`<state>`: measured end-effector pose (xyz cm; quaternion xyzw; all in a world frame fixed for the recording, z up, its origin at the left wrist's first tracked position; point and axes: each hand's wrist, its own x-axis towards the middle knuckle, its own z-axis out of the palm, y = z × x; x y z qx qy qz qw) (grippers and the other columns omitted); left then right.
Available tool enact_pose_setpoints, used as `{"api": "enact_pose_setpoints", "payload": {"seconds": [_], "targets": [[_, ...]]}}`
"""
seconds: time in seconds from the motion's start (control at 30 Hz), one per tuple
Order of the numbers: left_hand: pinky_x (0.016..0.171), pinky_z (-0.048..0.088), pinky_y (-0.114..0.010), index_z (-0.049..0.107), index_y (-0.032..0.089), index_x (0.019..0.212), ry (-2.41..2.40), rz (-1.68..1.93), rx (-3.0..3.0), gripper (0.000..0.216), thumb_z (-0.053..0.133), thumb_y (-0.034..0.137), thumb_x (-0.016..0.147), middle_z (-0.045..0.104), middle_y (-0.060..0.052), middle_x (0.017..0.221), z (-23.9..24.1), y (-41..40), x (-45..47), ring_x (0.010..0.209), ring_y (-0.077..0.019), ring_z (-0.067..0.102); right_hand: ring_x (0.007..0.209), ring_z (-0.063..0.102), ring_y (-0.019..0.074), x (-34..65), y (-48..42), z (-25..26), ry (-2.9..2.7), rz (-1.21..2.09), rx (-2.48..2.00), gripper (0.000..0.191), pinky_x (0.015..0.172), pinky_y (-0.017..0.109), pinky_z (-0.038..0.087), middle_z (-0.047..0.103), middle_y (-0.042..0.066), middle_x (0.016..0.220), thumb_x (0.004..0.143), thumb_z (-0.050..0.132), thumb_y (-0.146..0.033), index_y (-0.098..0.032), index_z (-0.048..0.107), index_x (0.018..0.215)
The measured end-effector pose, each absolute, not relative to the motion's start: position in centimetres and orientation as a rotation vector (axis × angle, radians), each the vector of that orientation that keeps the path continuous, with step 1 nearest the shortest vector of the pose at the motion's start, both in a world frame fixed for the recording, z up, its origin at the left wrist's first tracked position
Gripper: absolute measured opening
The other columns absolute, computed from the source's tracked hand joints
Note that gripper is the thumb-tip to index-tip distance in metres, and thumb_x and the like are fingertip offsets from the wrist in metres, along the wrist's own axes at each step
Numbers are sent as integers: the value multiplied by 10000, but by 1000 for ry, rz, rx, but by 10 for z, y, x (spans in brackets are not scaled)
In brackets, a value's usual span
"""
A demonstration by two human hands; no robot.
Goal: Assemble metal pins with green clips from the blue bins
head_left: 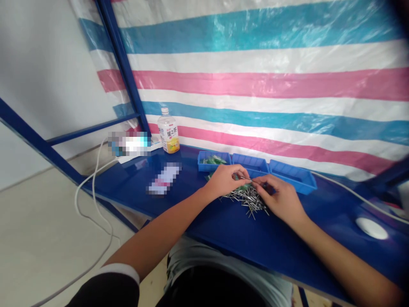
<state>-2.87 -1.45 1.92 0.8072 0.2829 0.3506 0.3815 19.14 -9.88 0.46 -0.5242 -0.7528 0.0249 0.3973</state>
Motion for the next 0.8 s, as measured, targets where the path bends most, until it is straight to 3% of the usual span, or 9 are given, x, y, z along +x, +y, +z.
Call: {"api": "enact_pose_setpoints", "payload": {"seconds": [0.13, 0.23, 0.33, 0.5, 0.63, 0.8], "targets": [[762, 564, -302, 707, 198, 1153, 681, 926, 2045, 300, 805, 333, 903, 832, -61, 1049, 18, -16, -27, 811, -145, 730, 765, 710, 219, 191, -98, 4, -1925, 63, -1332, 170, 712, 352, 563, 781, 60, 947, 1037, 621, -345, -231, 747, 1033], [758, 573, -312, 646, 213, 1303, 676, 1014, 2034, 430, 782, 383, 933, 808, -96, 1198, 18, -15, -25, 944, -181, 756, 731, 686, 218, 193, -94, 6, -1875, 8, -1337, 204, 683, 348, 548, 770, 68, 913, 1041, 598, -371, -225, 734, 997], [775, 579, -319, 624, 215, 1344, 716, 1104, 2029, 400, 706, 391, 995, 785, -111, 1250, 18, -12, -26, 1053, -200, 753, 694, 665, 212, 198, -83, 8, -1762, -114, -1390, 211, 681, 349, 529, 759, 58, 875, 1021, 614, -389, -223, 737, 976], [793, 589, -329, 622, 214, 1349, 773, 1155, 2050, 351, 653, 369, 1035, 784, -106, 1229, 17, -10, -28, 1073, -207, 752, 691, 675, 243, 206, -71, 10, -1745, -271, -1534, 327, 655, 371, 494, 747, 64, 810, 1033, 618, -507, -223, 722, 908], [827, 589, -338, 624, 210, 1347, 756, 1174, 2078, 322, 622, 345, 1055, 783, -103, 1219, 15, -10, -28, 1084, -208, 750, 864, 697, 271, 198, -85, 14, -2106, -149, -1288, 263, 807, 430, 554, 761, 85, 912, 1081, 578, -421, -229, 737, 996], [819, 581, -336, 627, 208, 1340, 744, 1187, 2081, 315, 610, 361, 1065, 782, -96, 1209, 16, -10, -29, 1090, -210, 745, 1001, 659, 296, 185, -101, 16, -2406, -76, -1046, 262, 929, 503, 571, 748, 114, 1080, 1022, 711, -434, -228, 745, 1181]]}}
